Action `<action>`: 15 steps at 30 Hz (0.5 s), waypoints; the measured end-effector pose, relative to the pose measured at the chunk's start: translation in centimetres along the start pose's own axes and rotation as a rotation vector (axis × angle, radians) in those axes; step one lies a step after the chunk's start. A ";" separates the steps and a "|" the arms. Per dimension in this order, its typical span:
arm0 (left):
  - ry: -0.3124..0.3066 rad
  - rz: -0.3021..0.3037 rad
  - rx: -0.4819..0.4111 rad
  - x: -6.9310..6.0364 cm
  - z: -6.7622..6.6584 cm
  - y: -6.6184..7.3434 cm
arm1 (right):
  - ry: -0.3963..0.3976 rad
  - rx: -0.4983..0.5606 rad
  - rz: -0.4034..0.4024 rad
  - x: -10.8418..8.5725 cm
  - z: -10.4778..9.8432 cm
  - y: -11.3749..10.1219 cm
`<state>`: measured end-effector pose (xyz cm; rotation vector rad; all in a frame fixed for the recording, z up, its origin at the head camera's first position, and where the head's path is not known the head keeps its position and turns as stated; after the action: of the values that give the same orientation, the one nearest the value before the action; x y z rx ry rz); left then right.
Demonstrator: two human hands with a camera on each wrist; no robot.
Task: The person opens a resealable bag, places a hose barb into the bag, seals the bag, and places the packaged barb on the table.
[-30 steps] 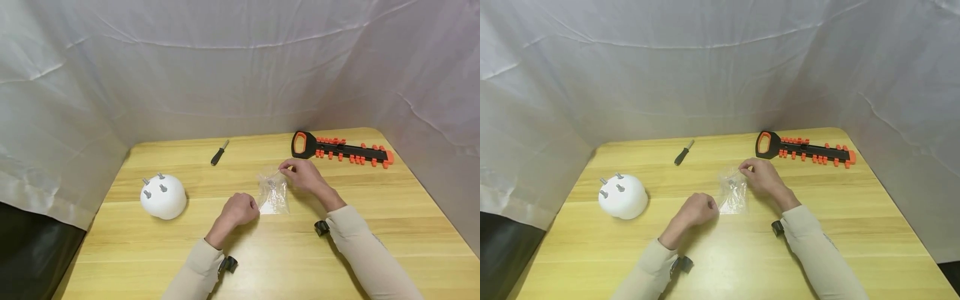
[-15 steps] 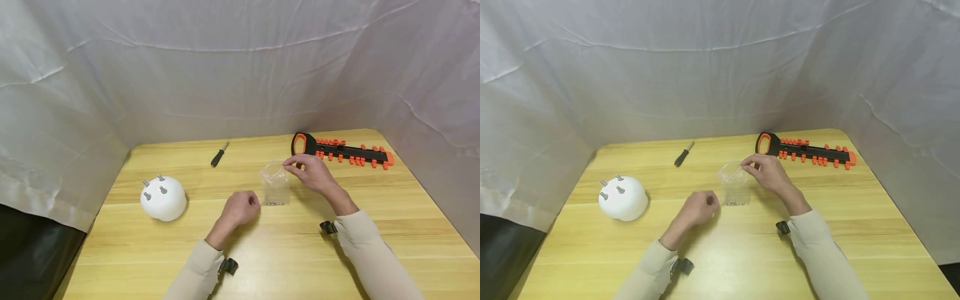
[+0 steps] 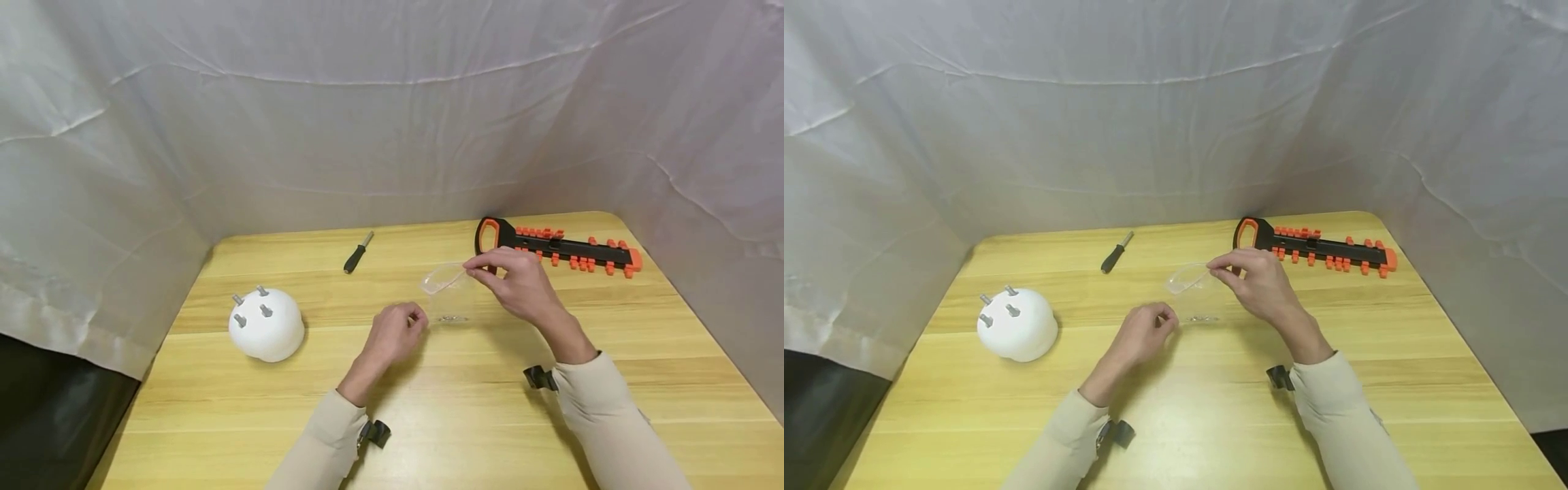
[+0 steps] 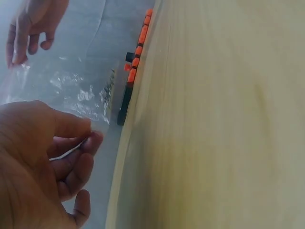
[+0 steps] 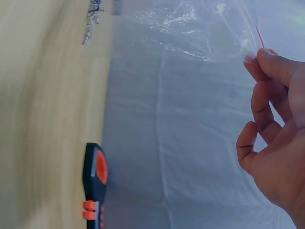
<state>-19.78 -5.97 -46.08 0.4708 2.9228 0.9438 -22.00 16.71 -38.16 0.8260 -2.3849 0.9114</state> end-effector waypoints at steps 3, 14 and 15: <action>0.009 0.005 -0.002 0.0 0.0 0.0 | 0.045 0.023 -0.048 0.2 -0.7 -0.6; 0.020 0.022 -0.017 0.2 -0.3 0.0 | 0.095 0.050 -0.077 0.0 -1.3 -0.9; 0.022 0.030 -0.030 0.2 -0.5 0.0 | 0.097 0.045 -0.071 0.0 -1.3 -0.9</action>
<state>-20.00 -6.21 -45.68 0.5077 2.9240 1.0018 -21.11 17.10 -36.89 0.8579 -2.2451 0.9580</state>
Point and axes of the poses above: each hand's wrist, its own x-axis towards the middle knuckle, its own z-axis out of the palm, y = z × x, the point moved 1 cm from there along x, towards the middle knuckle, and after that the axes turned 4 degrees about -y, right-handed, at the moved point
